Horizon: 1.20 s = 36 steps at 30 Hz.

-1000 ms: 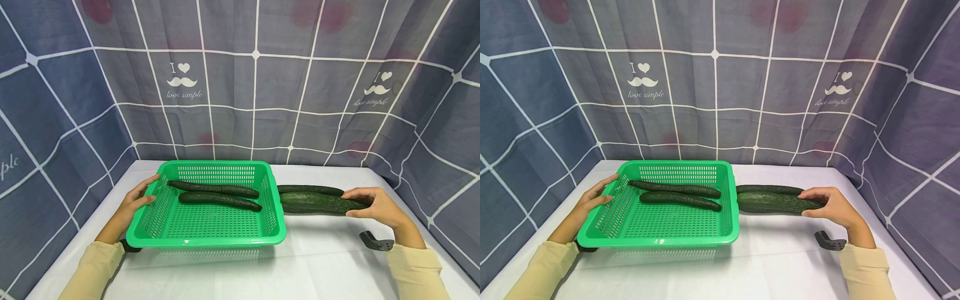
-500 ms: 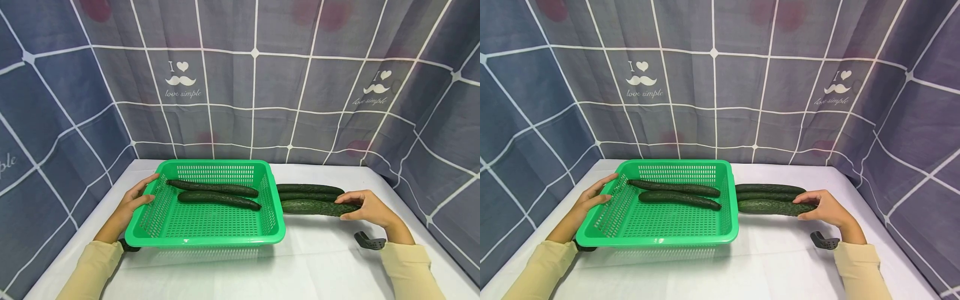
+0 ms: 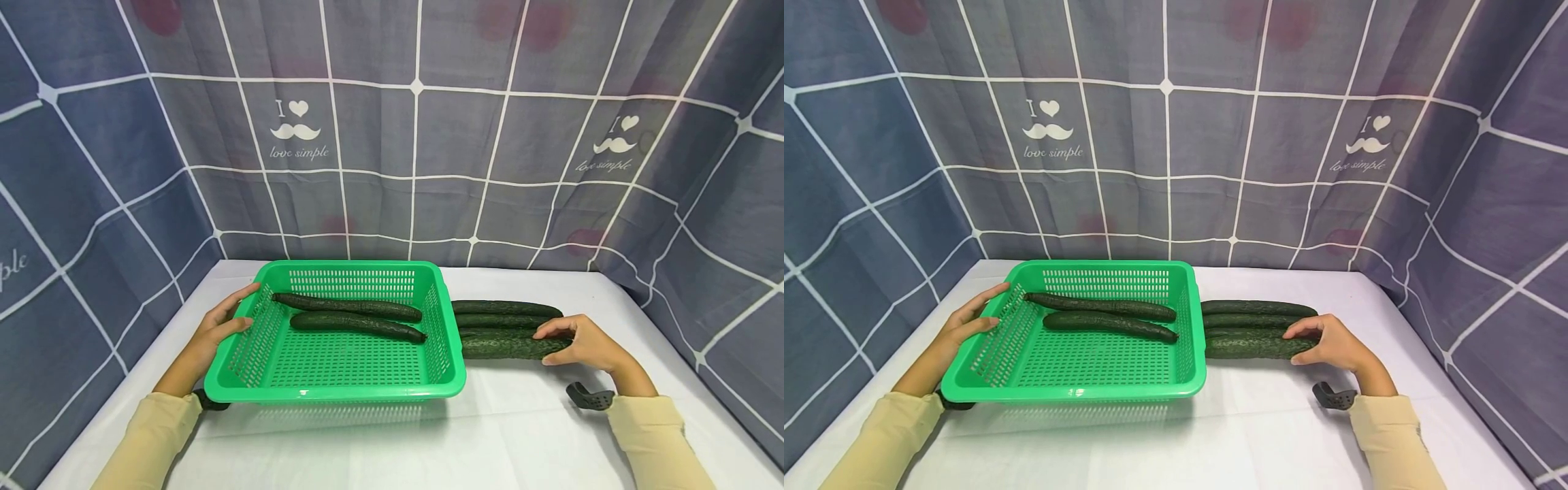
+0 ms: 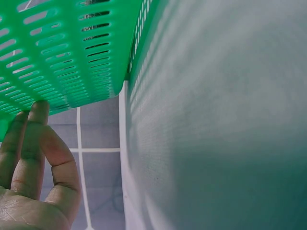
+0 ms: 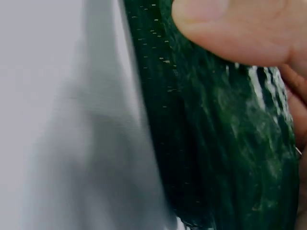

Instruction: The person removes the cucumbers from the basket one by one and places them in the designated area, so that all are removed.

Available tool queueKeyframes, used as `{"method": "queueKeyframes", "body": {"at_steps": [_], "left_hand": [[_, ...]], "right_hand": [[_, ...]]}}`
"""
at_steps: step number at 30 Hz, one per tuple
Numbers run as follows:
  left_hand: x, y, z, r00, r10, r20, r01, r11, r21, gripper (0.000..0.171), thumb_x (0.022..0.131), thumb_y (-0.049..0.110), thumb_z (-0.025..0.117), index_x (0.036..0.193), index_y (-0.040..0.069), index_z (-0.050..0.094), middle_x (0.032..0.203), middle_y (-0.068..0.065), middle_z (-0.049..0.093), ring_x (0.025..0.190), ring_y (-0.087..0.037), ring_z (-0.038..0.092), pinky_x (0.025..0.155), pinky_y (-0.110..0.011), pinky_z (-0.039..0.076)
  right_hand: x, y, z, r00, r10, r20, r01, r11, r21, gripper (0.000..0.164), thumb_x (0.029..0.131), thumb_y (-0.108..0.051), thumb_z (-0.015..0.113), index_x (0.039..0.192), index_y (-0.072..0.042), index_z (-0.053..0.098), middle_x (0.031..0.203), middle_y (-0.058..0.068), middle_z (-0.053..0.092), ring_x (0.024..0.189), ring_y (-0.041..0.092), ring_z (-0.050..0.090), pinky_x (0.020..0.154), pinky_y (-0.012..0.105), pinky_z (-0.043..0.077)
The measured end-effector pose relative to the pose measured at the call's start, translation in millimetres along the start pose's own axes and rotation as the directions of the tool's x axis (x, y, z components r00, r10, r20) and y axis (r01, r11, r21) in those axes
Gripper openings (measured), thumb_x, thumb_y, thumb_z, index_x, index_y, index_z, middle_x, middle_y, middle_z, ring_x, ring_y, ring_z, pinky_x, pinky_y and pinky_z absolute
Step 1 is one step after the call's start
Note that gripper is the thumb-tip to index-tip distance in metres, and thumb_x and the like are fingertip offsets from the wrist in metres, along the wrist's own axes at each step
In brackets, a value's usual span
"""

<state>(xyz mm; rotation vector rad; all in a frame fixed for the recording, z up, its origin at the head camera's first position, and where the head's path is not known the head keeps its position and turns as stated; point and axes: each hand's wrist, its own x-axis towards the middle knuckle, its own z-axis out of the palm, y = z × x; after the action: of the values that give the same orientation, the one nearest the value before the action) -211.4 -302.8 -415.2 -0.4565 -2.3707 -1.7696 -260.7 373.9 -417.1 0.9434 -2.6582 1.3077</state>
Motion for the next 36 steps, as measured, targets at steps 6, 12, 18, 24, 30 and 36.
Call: {"method": "queueKeyframes", "body": {"at_steps": [6,12,18,24,30,36], "left_hand": [[-0.3,-0.9,1.6,1.0,0.013,-0.01,-0.013,1.0,0.003,0.064,0.107,0.004,0.056,0.168,0.02,0.045,0.17,0.012,0.033,0.162,-0.055,0.003,0.096,-0.014,0.041],[-0.2,-0.8,1.6,1.0,0.005,-0.015,-0.005,1.0,0.009,0.064,0.107,0.005,0.056,0.168,0.022,0.045,0.169,0.013,0.032,0.163,-0.05,0.007,0.096,-0.015,0.043],[0.0,-1.2,1.7,1.0,0.012,-0.016,-0.012,1.0,0.012,0.064,0.107,0.004,0.056,0.168,0.021,0.045,0.168,0.015,0.034,0.162,-0.051,0.007,0.095,-0.014,0.044],[0.3,-1.6,0.7,1.0,0.008,-0.01,-0.008,1.0,0.017,0.064,0.107,0.004,0.056,0.168,0.02,0.044,0.172,0.009,0.031,0.162,-0.054,0.006,0.096,-0.014,0.041],[0.8,-1.1,-0.6,1.0,-0.003,-0.005,0.004,1.0,0.012,0.065,0.106,0.004,0.056,0.168,0.022,0.044,0.171,0.011,0.031,0.162,-0.053,0.003,0.112,-0.023,0.035],[1.9,-0.5,-1.0,1.0,-0.018,-0.003,0.018,0.999,-0.034,0.067,0.105,0.002,0.057,0.168,0.021,0.045,0.173,0.006,0.03,0.163,-0.053,-0.003,0.122,-0.078,0.003]], "right_hand": [[2.1,5.5,6.4,1.0,-0.025,0.005,0.025,1.0,0.015,0.036,0.072,0.008,0.095,0.104,0.0,0.081,0.105,-0.012,0.078,0.093,0.002,0.071,0.079,0.021,0.055],[3.9,7.1,9.7,1.0,-0.02,0.016,0.02,0.999,-0.035,0.036,0.071,0.005,0.097,0.102,-0.003,0.081,0.101,-0.01,0.078,0.092,0.002,0.068,0.077,0.023,0.054],[6.2,6.7,13.8,0.999,-0.025,0.019,0.026,0.998,-0.066,0.036,0.068,0.003,0.098,0.098,-0.005,0.079,0.098,-0.011,0.076,0.091,0.001,0.066,0.079,0.023,0.053],[9.2,0.4,19.0,1.0,-0.017,0.015,0.018,0.992,-0.128,0.035,0.066,-0.001,0.101,0.092,-0.01,0.079,0.095,-0.006,0.074,0.084,0.002,0.068,0.074,0.024,0.055],[10.7,-7.5,22.2,0.998,0.062,-0.026,-0.066,0.969,-0.238,0.033,0.065,-0.011,0.103,0.088,-0.015,0.079,0.092,-0.006,0.073,0.079,0.004,0.067,0.071,0.027,0.055],[10.3,-9.0,22.0,0.997,0.073,-0.036,-0.08,0.962,-0.262,0.034,0.065,-0.013,0.104,0.088,-0.016,0.078,0.089,-0.009,0.069,0.077,0.004,0.062,0.07,0.028,0.054]]}}
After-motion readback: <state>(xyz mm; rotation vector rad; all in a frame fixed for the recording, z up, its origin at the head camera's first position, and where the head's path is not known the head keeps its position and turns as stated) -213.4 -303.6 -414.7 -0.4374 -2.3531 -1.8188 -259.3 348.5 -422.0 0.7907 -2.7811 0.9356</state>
